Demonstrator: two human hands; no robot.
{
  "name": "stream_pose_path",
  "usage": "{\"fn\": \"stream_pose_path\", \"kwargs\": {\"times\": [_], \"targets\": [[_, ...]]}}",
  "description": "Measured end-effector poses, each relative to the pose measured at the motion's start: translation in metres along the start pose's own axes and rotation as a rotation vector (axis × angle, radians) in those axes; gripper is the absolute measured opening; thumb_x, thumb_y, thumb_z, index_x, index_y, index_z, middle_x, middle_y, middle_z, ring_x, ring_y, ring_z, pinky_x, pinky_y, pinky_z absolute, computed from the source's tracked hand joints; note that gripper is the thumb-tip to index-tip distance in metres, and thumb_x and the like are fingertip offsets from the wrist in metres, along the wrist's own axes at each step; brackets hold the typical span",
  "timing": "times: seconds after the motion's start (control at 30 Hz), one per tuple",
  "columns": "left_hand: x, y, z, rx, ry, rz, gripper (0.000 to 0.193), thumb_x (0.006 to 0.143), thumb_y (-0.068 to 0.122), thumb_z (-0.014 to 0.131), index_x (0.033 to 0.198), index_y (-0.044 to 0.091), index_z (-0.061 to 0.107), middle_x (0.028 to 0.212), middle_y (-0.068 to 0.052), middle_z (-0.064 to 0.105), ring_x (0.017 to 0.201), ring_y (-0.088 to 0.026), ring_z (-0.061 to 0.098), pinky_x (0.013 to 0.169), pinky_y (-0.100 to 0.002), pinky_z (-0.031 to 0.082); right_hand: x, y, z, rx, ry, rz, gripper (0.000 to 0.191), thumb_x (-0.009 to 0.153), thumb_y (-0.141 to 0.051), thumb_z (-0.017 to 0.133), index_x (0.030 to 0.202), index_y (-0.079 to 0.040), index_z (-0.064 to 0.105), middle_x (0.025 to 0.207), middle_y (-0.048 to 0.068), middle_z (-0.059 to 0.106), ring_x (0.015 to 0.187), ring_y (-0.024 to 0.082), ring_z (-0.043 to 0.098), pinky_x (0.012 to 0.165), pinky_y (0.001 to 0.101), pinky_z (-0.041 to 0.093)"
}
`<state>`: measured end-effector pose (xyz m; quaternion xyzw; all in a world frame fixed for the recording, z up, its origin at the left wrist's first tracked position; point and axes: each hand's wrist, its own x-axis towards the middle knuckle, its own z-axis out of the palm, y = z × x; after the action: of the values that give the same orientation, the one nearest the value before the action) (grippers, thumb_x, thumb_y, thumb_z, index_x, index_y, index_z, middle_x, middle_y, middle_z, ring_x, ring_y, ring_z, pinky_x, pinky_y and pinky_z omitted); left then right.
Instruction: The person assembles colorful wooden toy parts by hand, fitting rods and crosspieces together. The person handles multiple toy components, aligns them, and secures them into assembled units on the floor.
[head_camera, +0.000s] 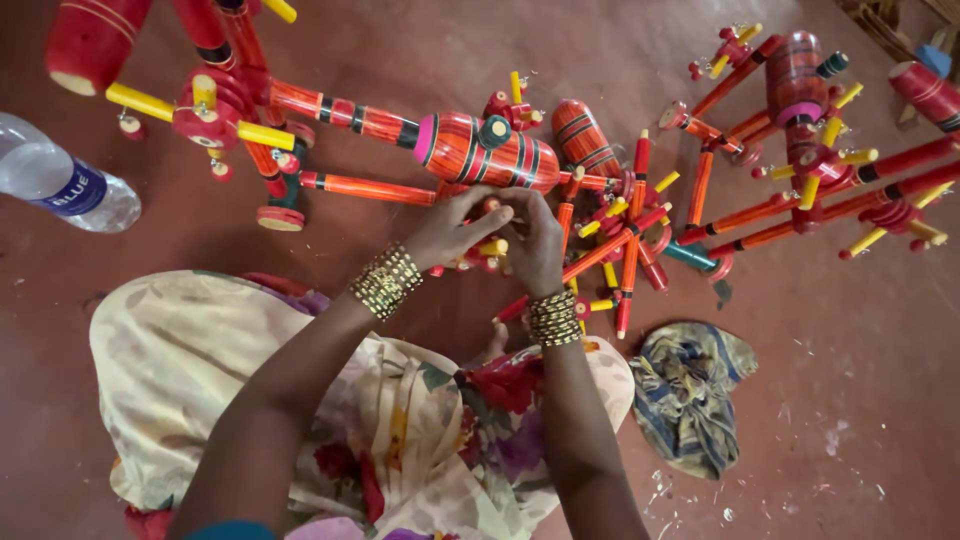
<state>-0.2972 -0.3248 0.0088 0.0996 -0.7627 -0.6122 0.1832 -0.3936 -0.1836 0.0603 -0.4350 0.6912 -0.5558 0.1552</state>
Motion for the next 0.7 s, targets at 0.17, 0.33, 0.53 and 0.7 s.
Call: {"fn": "stream_pose_path", "kwargs": {"times": [0.17, 0.33, 0.53, 0.7], "targets": [[0.012, -0.002, 0.009, 0.233, 0.048, -0.003, 0.035, 0.103, 0.036, 0.054, 0.117, 0.004, 0.058, 0.093, -0.018, 0.073, 0.091, -0.036, 0.072, 0.079, -0.046, 0.054, -0.002, 0.047, -0.007, 0.092, -0.039, 0.113, 0.022, 0.097, 0.003, 0.064, 0.118, -0.002, 0.069, 0.102, 0.005, 0.074, 0.094, 0.012, 0.07, 0.084, 0.0276, 0.059], [0.018, -0.012, 0.009, 0.243, 0.008, 0.027, 0.032, 0.105, 0.034, 0.054, 0.112, 0.003, 0.057, 0.096, -0.017, 0.072, 0.094, -0.035, 0.072, 0.081, -0.046, 0.055, 0.002, 0.111, -0.022, 0.085, -0.142, 0.458, 0.016, 0.089, -0.001, 0.067, 0.103, 0.003, 0.072, 0.088, 0.008, 0.074, 0.078, 0.019, 0.071, 0.067, 0.0338, 0.058], [0.024, -0.005, 0.002, 0.17, -0.131, 0.092, 0.026, 0.104, 0.025, 0.047, 0.112, 0.003, 0.06, 0.11, -0.014, 0.072, 0.107, -0.029, 0.071, 0.093, -0.04, 0.054, 0.0, 0.156, 0.005, 0.665, -0.222, 0.531, 0.028, 0.084, -0.011, 0.071, 0.109, 0.004, 0.071, 0.097, 0.011, 0.075, 0.084, 0.017, 0.071, 0.073, 0.0322, 0.058], [0.027, 0.006, -0.012, 0.209, -0.257, 0.062, 0.029, 0.104, 0.027, 0.05, 0.119, 0.004, 0.06, 0.115, -0.013, 0.072, 0.111, -0.026, 0.069, 0.096, -0.038, 0.053, -0.001, 0.165, 0.015, 0.128, -0.368, -0.103, 0.037, 0.079, 0.0, 0.075, 0.116, 0.001, 0.067, 0.103, 0.005, 0.071, 0.09, 0.01, 0.065, 0.08, 0.0285, 0.054]]}}
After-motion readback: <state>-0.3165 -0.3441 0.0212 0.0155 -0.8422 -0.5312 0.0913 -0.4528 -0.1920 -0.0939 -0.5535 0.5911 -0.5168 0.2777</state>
